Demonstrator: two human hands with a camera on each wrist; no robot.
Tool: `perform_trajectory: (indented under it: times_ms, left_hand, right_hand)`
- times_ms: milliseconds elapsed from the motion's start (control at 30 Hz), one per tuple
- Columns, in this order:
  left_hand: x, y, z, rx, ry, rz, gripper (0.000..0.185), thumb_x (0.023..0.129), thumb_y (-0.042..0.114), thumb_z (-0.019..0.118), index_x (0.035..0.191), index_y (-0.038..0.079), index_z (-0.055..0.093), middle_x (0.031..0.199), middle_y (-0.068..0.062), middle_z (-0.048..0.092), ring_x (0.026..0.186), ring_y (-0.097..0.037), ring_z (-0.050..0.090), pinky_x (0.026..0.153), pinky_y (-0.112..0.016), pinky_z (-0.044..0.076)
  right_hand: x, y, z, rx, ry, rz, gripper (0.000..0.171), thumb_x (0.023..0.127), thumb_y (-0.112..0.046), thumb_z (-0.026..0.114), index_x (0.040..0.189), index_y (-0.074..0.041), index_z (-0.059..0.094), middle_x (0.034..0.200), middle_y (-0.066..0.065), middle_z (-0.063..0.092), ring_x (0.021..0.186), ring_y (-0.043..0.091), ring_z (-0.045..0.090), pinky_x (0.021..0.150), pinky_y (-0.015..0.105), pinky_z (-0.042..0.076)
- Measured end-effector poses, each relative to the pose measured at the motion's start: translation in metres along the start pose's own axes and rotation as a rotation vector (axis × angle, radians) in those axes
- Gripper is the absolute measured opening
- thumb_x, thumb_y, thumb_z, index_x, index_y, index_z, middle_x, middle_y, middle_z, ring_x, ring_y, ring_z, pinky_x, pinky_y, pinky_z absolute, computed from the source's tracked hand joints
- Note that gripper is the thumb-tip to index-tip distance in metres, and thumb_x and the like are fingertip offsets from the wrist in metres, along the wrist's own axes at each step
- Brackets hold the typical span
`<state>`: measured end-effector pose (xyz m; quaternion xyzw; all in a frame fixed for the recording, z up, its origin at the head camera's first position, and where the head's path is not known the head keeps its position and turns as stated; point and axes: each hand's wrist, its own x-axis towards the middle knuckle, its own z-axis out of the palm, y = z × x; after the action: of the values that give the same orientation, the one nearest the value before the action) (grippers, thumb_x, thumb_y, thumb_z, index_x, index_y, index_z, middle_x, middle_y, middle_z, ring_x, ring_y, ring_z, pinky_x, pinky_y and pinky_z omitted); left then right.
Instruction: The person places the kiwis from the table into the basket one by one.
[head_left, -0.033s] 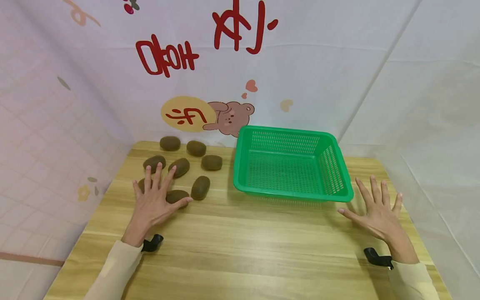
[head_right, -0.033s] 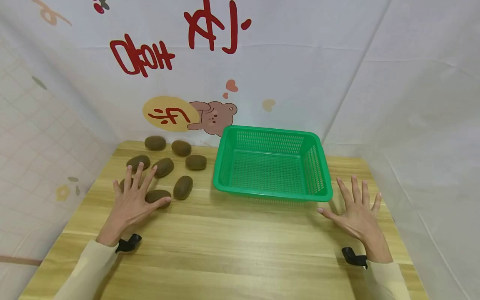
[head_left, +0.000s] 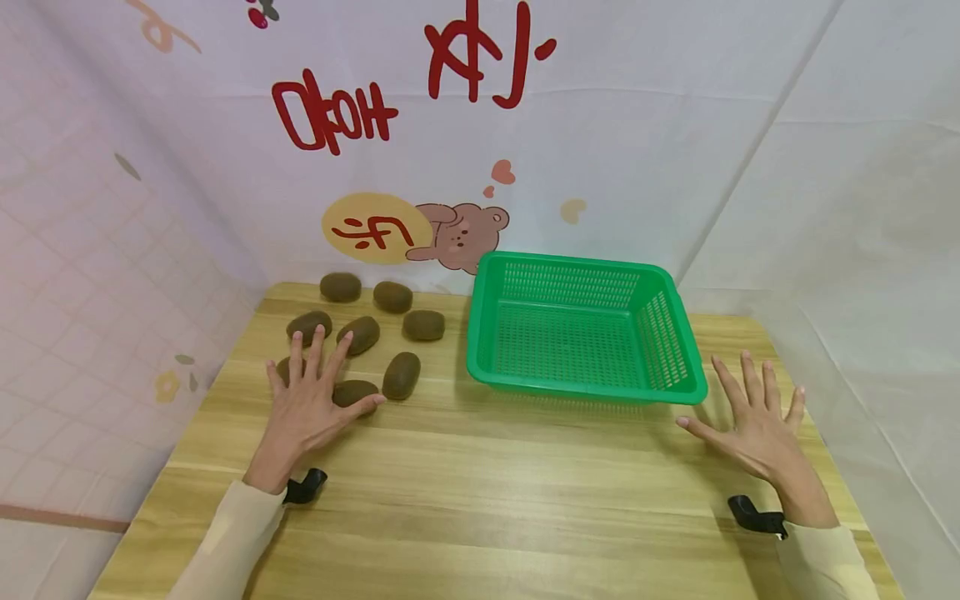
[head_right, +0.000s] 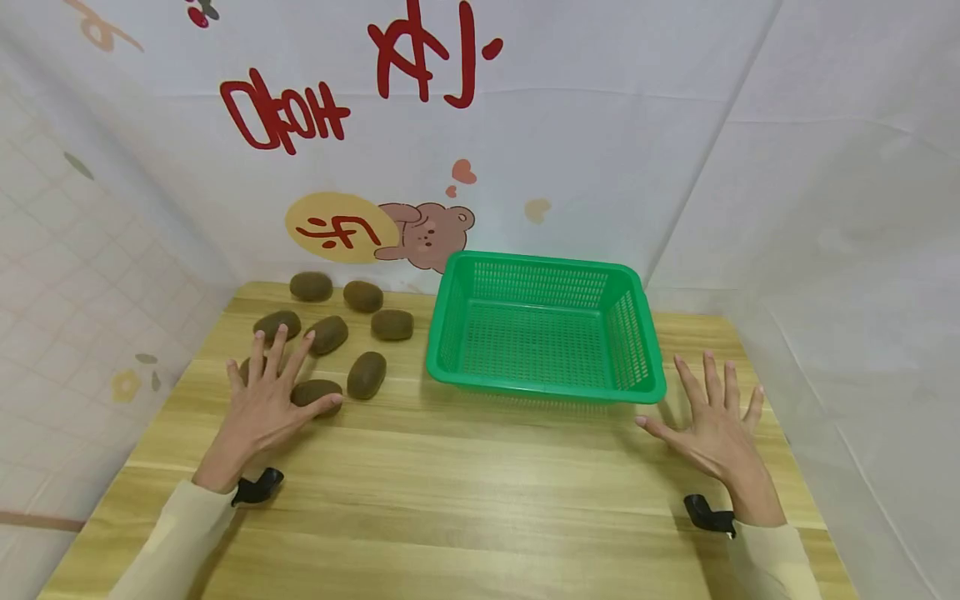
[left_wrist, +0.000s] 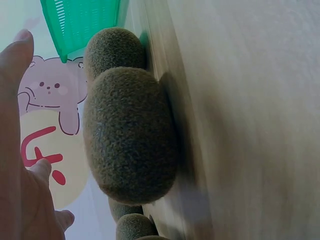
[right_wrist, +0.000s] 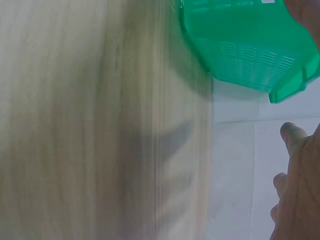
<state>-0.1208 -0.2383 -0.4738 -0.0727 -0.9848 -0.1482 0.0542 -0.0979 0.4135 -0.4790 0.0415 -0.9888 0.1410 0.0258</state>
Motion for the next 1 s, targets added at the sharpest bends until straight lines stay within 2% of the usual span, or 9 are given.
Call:
perform_trajectory:
  times_ms: [200,367,667,867,1000]
  left_hand:
    - [0.001,0.000,-0.002,-0.015,-0.002,-0.005,0.109,0.084,0.077,0.063,0.166,0.035,0.005,0.173,-0.005,-0.013,0.159,-0.045,-0.008,0.112,-0.084,0.005]
    - [-0.001,-0.001,-0.002,-0.056,0.003,0.012,0.109,0.084,0.073,0.067,0.166,0.034,0.007,0.174,-0.010,-0.008,0.158,-0.047,-0.005,0.116,-0.078,0.010]
    - [-0.010,0.001,0.010,-0.160,-0.029,0.050,0.106,0.087,0.067,0.069,0.166,0.032,0.009,0.174,-0.009,-0.005,0.160,-0.043,-0.006,0.114,-0.079,0.021]
    - [-0.014,0.004,0.014,-0.203,0.001,0.099,0.103,0.088,0.060,0.074,0.166,0.028,0.015,0.173,-0.015,0.010,0.159,-0.043,0.004,0.106,-0.078,0.033]
    - [-0.016,0.006,0.016,-0.247,0.028,0.128,0.100,0.088,0.052,0.078,0.165,0.027,0.021,0.170,-0.018,0.018,0.157,-0.045,0.010,0.103,-0.077,0.038]
  right_hand:
    - [-0.002,-0.001,-0.007,0.034,0.018,-0.005,0.109,0.089,-0.060,0.069,0.166,-0.031,-0.002,0.170,0.002,-0.025,0.155,0.033,-0.031,0.107,0.072,-0.033]
    - [-0.001,-0.008,-0.012,0.076,0.046,-0.051,0.108,0.089,-0.053,0.073,0.167,-0.031,0.001,0.171,0.003,-0.022,0.157,0.033,-0.027,0.111,0.073,-0.027]
    - [0.002,-0.030,-0.017,0.155,0.094,-0.139,0.107,0.085,-0.043,0.081,0.166,-0.030,0.014,0.174,0.003,-0.008,0.161,0.033,-0.014,0.118,0.068,-0.021]
    - [0.009,-0.048,-0.020,0.214,0.134,-0.249,0.100,0.083,-0.033,0.084,0.164,-0.023,0.027,0.175,0.007,0.004,0.161,0.038,0.001,0.120,0.074,-0.005]
    - [0.017,-0.063,-0.022,0.263,0.111,-0.269,0.094,0.085,-0.031,0.084,0.163,-0.026,0.031,0.174,0.004,0.010,0.159,0.041,0.010,0.116,0.078,0.013]
